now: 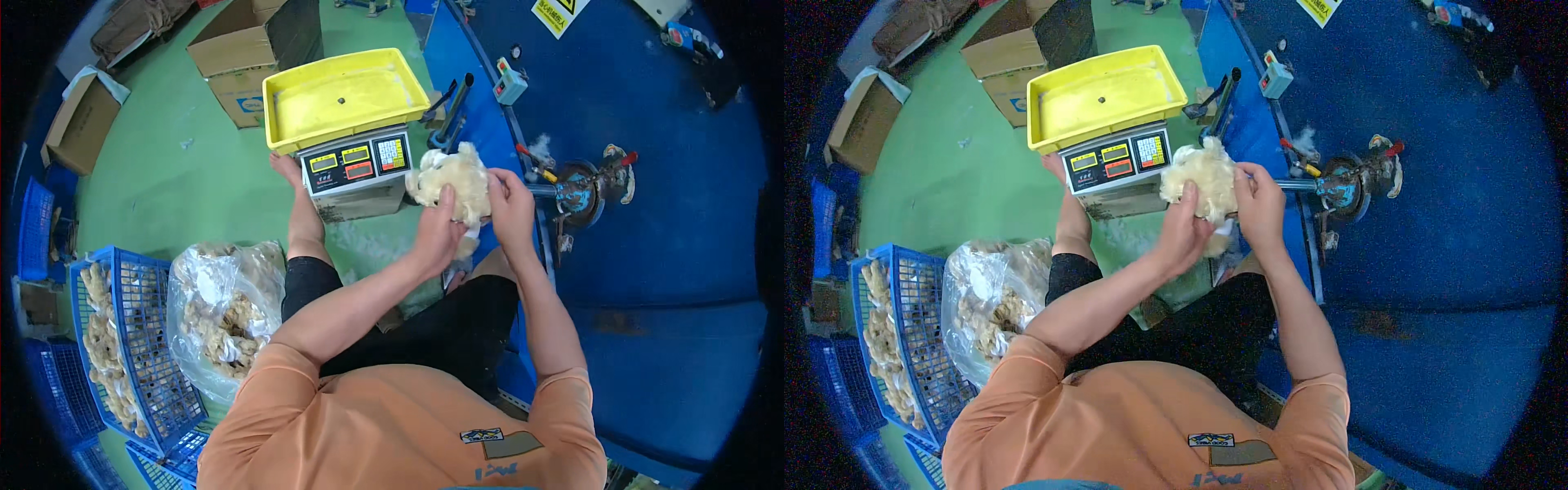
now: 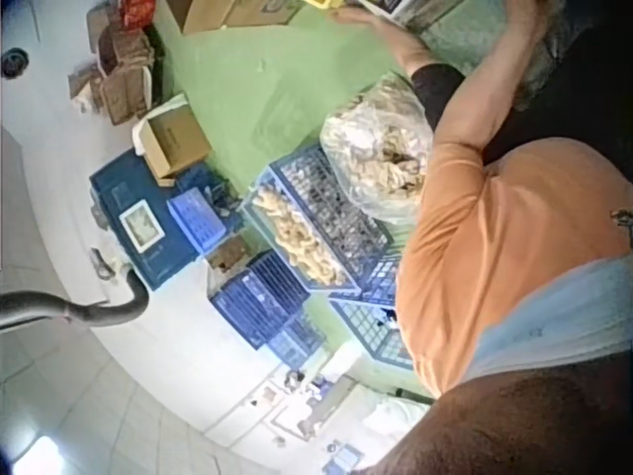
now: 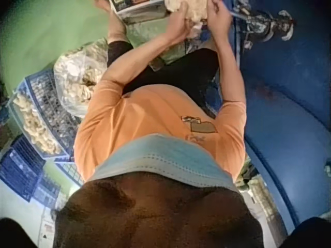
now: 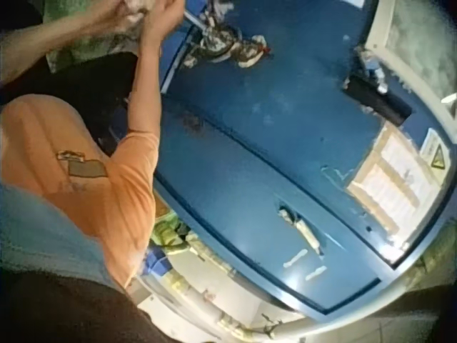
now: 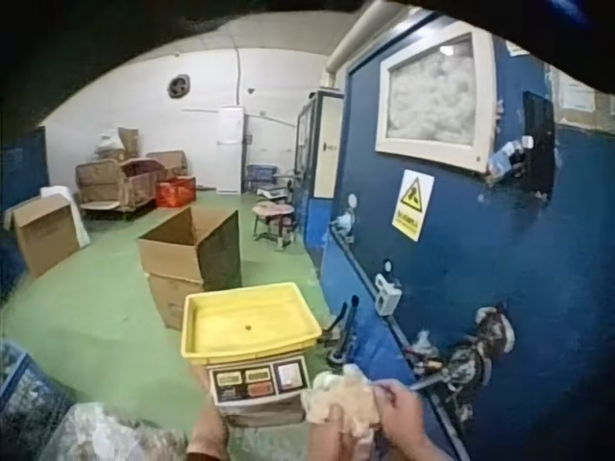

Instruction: Weighing stuffed toy bears on a digital scale and organizing them into crates.

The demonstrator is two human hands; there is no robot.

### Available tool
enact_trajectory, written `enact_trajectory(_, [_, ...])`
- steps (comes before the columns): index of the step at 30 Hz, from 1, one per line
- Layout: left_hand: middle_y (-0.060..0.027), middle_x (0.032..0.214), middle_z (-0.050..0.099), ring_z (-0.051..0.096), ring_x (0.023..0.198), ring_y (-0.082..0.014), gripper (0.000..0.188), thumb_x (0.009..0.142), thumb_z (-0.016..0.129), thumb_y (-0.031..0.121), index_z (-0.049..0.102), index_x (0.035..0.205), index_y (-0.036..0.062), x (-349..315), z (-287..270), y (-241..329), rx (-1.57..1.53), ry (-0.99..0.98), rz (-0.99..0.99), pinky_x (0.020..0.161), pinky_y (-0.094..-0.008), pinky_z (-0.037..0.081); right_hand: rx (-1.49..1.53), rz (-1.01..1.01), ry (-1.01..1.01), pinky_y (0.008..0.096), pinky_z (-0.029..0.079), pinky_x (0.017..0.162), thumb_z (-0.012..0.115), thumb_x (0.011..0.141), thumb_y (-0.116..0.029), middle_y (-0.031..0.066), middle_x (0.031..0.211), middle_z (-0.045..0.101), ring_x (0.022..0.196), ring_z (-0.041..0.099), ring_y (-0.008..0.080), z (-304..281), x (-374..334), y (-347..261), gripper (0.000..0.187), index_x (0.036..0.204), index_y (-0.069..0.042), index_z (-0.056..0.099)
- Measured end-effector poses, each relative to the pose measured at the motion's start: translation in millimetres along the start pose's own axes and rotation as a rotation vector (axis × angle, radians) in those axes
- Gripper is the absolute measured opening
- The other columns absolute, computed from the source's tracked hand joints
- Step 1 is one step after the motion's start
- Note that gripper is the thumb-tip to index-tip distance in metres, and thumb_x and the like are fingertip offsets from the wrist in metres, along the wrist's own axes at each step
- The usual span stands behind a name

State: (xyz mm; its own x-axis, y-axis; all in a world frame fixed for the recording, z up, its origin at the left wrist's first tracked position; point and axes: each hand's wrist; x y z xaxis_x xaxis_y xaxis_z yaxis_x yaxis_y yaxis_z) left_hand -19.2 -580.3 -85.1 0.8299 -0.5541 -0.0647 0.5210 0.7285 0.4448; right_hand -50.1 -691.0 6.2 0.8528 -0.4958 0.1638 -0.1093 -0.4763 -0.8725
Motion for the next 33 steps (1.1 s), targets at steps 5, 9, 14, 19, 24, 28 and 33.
enact_trajectory(5, [-0.0160,0.124,0.063,0.065,0.107,-0.0214,0.046,0.107,0.045,0.033,0.045,0.138,-0.0019,-27,31,62,0.007,0.015,0.019,0.086,-0.0316,0.055,0.016,-0.024,-0.010,0.0314,0.049,0.056,0.058,0.097,-0.013,0.0107,0.080,0.069,0.062,0.060,0.0163,24,-5,-7,0.022,0.113,0.001,0.064])
enact_trajectory(9, [-0.0145,0.128,0.060,0.063,0.104,-0.0193,0.052,0.108,0.039,0.039,0.041,0.142,-0.0001,-34,28,83,0.173,0.085,0.015,0.085,-0.0302,0.052,0.202,0.111,-0.126,0.0323,0.051,0.057,0.056,0.098,-0.014,0.0122,0.082,0.069,0.066,0.061,0.0170,38,-14,-38,0.026,0.119,0.001,0.060])
enact_trajectory(14, [-0.0158,0.130,0.060,0.063,0.108,-0.0188,0.048,0.107,0.045,0.028,0.040,0.143,-0.0031,-40,30,93,0.584,0.066,0.158,0.087,-0.0278,0.052,0.191,-0.071,-0.060,0.0358,0.053,0.060,0.061,0.096,-0.019,0.0159,0.097,0.068,0.070,0.063,0.0223,43,-14,-21,0.038,0.129,-0.003,0.056])
enact_trajectory(19, [-0.0140,0.127,0.061,0.062,0.103,-0.0163,0.051,0.104,0.049,0.022,0.036,0.146,-0.0045,-57,-5,84,1.197,-0.093,0.419,0.083,-0.0272,0.051,-0.507,-0.287,-0.035,0.0396,0.054,0.063,0.073,0.086,-0.024,0.0177,0.117,0.062,0.074,0.066,0.0296,35,-45,-45,0.058,0.139,-0.012,0.052])
enact_trajectory(24, [-0.0134,0.120,0.065,0.062,0.097,-0.0161,0.050,0.099,0.056,0.019,0.044,0.142,-0.0060,-71,20,114,0.978,-0.209,0.060,0.081,-0.0259,0.050,-0.639,-0.651,0.148,0.0425,0.055,0.065,0.081,0.073,-0.027,0.0169,0.127,0.056,0.077,0.067,0.0352,33,-35,-54,0.078,0.144,-0.021,0.048])
enact_trajectory(28, [-0.0156,0.119,0.066,0.064,0.094,-0.0176,0.047,0.096,0.063,0.023,0.056,0.131,-0.0071,-87,-10,151,1.093,0.200,-0.081,0.082,-0.0248,0.051,-0.630,-0.477,0.078,0.0427,0.055,0.066,0.083,0.070,-0.025,0.0156,0.127,0.056,0.080,0.067,0.0352,26,-28,-53,0.080,0.142,-0.025,0.049])
enact_trajectory(33, [-0.0188,0.120,0.066,0.066,0.100,-0.0212,0.053,0.093,0.069,0.027,0.056,0.131,-0.0079,-49,-50,113,0.442,0.290,-0.315,0.084,-0.0301,0.055,-0.617,-0.368,0.066,0.0426,0.055,0.067,0.083,0.070,-0.024,0.0139,0.125,0.058,0.082,0.068,0.0349,24,-29,-54,0.078,0.140,-0.024,0.050])
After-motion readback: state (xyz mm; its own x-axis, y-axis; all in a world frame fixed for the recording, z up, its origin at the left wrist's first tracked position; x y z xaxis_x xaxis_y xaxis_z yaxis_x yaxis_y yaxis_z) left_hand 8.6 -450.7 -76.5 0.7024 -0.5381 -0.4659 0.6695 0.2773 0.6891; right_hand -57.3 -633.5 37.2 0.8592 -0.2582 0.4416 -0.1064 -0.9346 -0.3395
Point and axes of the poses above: each hand's wrist, its own x-axis towards the middle knuckle, its own z-axis out of the palm, y = z × x
